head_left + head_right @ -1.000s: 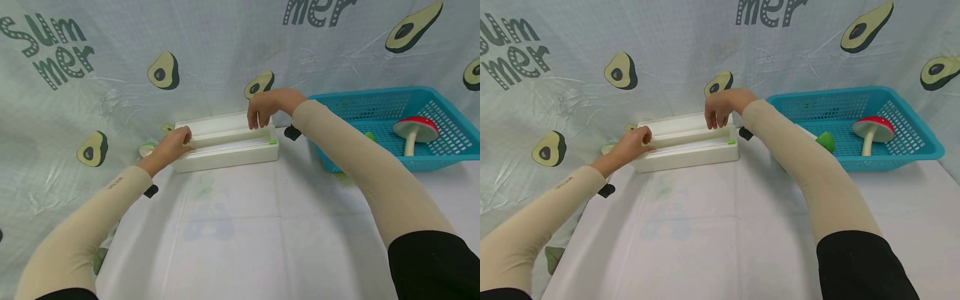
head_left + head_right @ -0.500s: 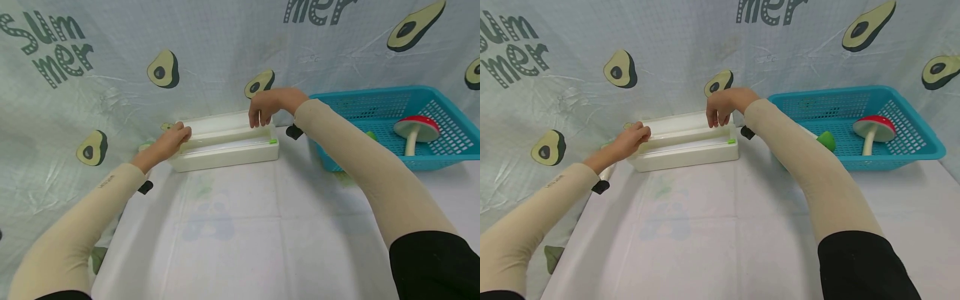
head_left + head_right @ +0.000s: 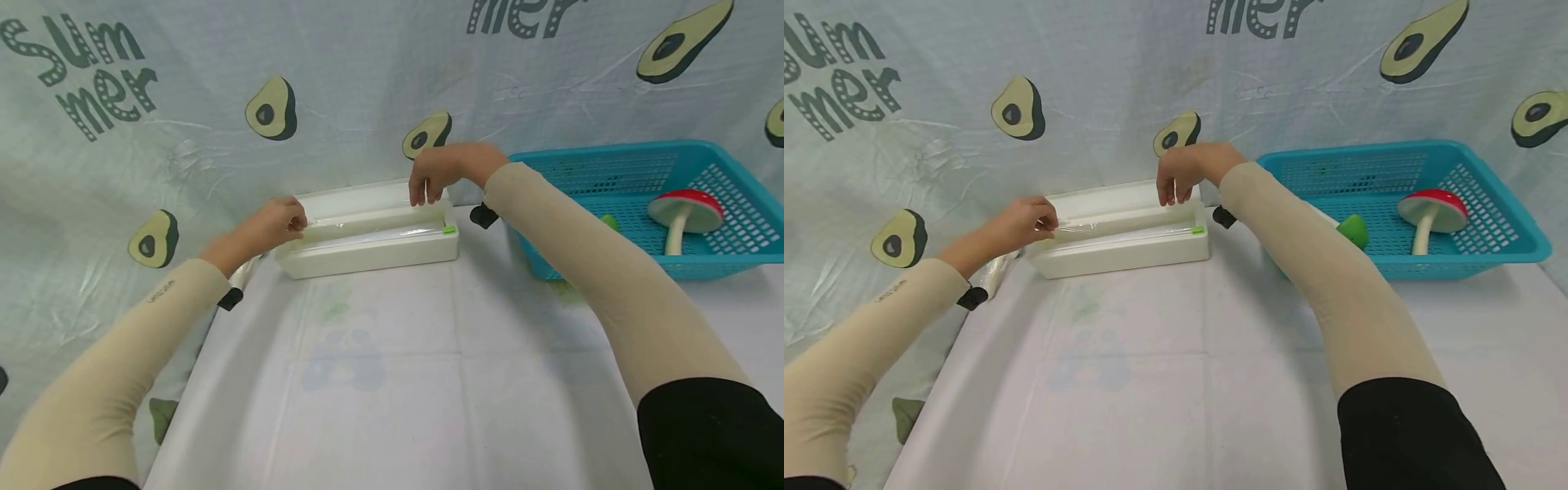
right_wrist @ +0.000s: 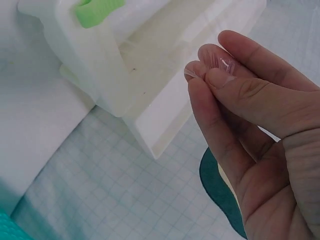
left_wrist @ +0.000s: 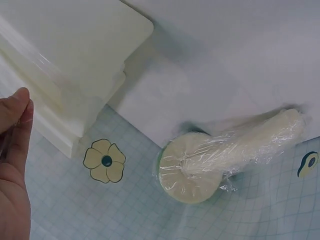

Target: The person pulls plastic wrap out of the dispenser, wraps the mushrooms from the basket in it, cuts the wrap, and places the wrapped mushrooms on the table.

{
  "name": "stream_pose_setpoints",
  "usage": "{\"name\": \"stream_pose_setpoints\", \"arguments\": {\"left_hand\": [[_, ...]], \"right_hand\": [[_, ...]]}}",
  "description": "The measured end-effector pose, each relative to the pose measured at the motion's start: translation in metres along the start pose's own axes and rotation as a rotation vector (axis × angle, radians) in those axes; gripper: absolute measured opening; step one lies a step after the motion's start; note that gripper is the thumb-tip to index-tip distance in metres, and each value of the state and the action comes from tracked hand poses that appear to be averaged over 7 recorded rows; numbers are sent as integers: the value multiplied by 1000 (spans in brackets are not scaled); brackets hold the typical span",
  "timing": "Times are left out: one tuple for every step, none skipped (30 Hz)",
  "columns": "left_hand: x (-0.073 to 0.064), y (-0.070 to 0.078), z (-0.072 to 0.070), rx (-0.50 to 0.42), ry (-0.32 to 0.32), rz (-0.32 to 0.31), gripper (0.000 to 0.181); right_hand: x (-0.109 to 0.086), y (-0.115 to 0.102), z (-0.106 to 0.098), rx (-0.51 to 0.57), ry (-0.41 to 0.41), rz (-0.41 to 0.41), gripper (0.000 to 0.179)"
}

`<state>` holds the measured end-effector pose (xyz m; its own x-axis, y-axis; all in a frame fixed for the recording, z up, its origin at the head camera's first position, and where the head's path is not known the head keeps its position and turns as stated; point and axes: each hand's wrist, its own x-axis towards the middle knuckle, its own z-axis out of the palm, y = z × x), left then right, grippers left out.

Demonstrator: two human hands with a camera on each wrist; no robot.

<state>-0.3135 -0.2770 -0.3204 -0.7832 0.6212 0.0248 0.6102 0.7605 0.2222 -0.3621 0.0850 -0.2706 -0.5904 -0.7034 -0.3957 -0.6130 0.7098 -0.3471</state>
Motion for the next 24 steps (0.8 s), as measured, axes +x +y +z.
{"name": "stream_pose_setpoints", "arguments": {"left_hand": [[0, 0, 1, -13, 5, -9, 14], [-1, -2, 1, -19, 10, -14, 15], [-1, -3, 2, -34, 18, -19, 16], [-2, -4, 1, -60, 18, -26, 18], [-2, -5, 1, -86, 19, -35, 20], [-3, -5, 0, -112, 20, -43, 22], [-3, -6, 0, -142, 19, -58, 23], [-4, -7, -2, -173, 23, -70, 24], [-4, -7, -3, -204, 30, -83, 26], [-5, -8, -5, -222, 33, -90, 28], [-6, -8, -7, -242, 39, -98, 29], [-6, -9, -8, -259, 48, -100, 30], [-7, -10, -9, -283, 56, -104, 29], [-9, -11, -10, -311, 65, -109, 28], [-10, -12, -11, -322, 75, -115, 27], [-12, -13, -13, -333, 84, -120, 26], [-13, -13, -14, -339, 93, -132, 24], [-14, -13, -15, -336, 102, -141, 23], [-14, -13, -17, -333, 110, -153, 22], [-14, -13, -20, -313, 119, -157, 21], [-14, -13, -22, -288, 130, -161, 20], [-14, -12, -24, -277, 141, -170, 20], [-14, -12, -27, -265, 154, -175, 20], [-14, -11, -30, -258, 173, -173, 19]], "right_hand": [[0, 0, 0, -3, 3, -4, 35], [0, 0, 1, -9, 5, -8, 35], [0, 0, 1, -16, 9, -11, 35], [0, 0, 1, -23, 15, -17, 35], [-1, 1, 1, -32, 22, -22, 35], [-1, 1, 1, -42, 30, -29, 34], [-1, 2, 1, -51, 41, -36, 34], [-2, 3, 0, -53, 50, -40, 34], [-3, 4, 0, -54, 62, -46, 34], [-4, 4, 1, -54, 76, -51, 34], [-6, 4, 2, -51, 86, -52, 34], [-8, 3, 3, -48, 94, -51, 34], [-10, 2, 5, -48, 101, -48, 35], [-13, 0, 6, -47, 109, -48, 36], [-15, -1, 8, -48, 119, -50, 37], [-17, -2, 10, -46, 128, -48, 38], [-20, -4, 12, -37, 138, -42, 40], [-22, -6, 14, -25, 148, -29, 42], [-24, -9, 16, -13, 166, -19, 43], [-26, -11, 18, -1, 185, -8, 45], [-28, -13, 19, 9, 201, 3, 45], [-30, -16, 19, 8, 216, 10, 45], [-31, -19, 19, 2, 233, 14, 44], [-32, -21, 19, -9, 253, 16, 43]]}}
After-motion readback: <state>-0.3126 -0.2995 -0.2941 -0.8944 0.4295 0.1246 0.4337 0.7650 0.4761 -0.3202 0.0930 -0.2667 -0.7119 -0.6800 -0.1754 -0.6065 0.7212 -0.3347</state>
